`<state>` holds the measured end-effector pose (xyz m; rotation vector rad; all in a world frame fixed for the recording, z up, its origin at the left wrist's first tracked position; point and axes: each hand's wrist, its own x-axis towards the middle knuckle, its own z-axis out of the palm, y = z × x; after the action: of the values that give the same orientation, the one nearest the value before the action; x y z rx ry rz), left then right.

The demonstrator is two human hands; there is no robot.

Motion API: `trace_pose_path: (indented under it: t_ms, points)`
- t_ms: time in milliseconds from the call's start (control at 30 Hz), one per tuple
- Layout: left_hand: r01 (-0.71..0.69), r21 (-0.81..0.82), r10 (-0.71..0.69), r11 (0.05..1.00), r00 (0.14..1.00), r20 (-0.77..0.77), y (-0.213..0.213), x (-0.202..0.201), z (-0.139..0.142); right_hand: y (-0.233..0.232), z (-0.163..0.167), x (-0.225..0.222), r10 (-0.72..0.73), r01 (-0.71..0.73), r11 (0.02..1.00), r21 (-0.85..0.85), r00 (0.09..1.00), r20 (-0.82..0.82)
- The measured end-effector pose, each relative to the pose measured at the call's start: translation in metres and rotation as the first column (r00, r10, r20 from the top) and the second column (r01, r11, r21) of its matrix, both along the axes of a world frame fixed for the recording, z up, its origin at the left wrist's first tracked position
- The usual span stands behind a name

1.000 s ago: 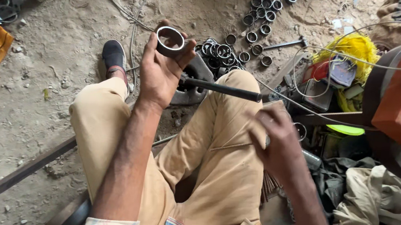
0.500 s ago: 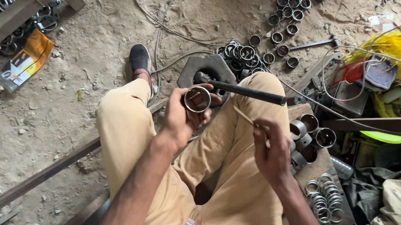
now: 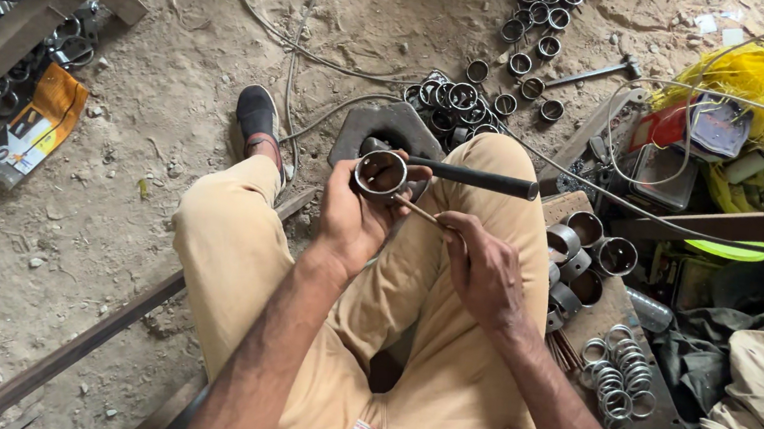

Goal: The person sits cross-legged and uses a hammer to strike a metal ring placed on a metal rod. They repeatedly pick up metal rings, position them on the rod, and hammer them to shape or secure them.

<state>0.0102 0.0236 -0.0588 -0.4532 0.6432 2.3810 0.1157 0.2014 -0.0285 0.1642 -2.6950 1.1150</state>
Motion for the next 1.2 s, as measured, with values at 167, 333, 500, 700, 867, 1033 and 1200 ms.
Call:
trace_pose_path:
  t_ms: [167,333,500,700,867,1033,1200]
  points:
    - [-0.006,-0.009,0.006,1.000,0.999,-0.047,-0.004,0.002,0.010,-0.002,0.002,-0.001,0.000,0.000,1.000,0.017,1.000,0.009]
    - [-0.044,-0.231,-0.019,0.972,0.964,-0.266,-0.003,0.003,0.021,-0.003,0.005,-0.004,0.001,-0.002,1.000,0.019,0.999,0.054]
    - [-0.018,-0.227,-0.050,0.974,0.955,-0.291,0.003,0.004,0.023,-0.003,0.005,-0.003,0.008,-0.008,0.999,0.042,1.000,0.002]
    - [0.085,-0.189,-0.140,0.978,0.945,-0.296,0.005,0.012,0.018,0.004,0.000,0.001,-0.015,0.014,0.999,-0.044,1.000,-0.022]
    - [0.164,-0.074,-0.179,0.984,0.933,-0.312,0.017,0.018,0.024,0.010,0.003,-0.002,-0.057,0.066,0.988,-0.140,0.996,0.063]
    - [0.070,-0.140,-0.115,0.988,0.930,-0.350,0.026,0.017,0.020,0.009,0.007,0.000,-0.100,0.154,0.972,-0.178,0.955,0.280]
    - [0.015,-0.189,-0.070,0.982,0.956,-0.285,0.034,0.023,0.007,0.014,0.011,0.004,0.029,-0.032,0.995,-0.090,0.999,-0.044]
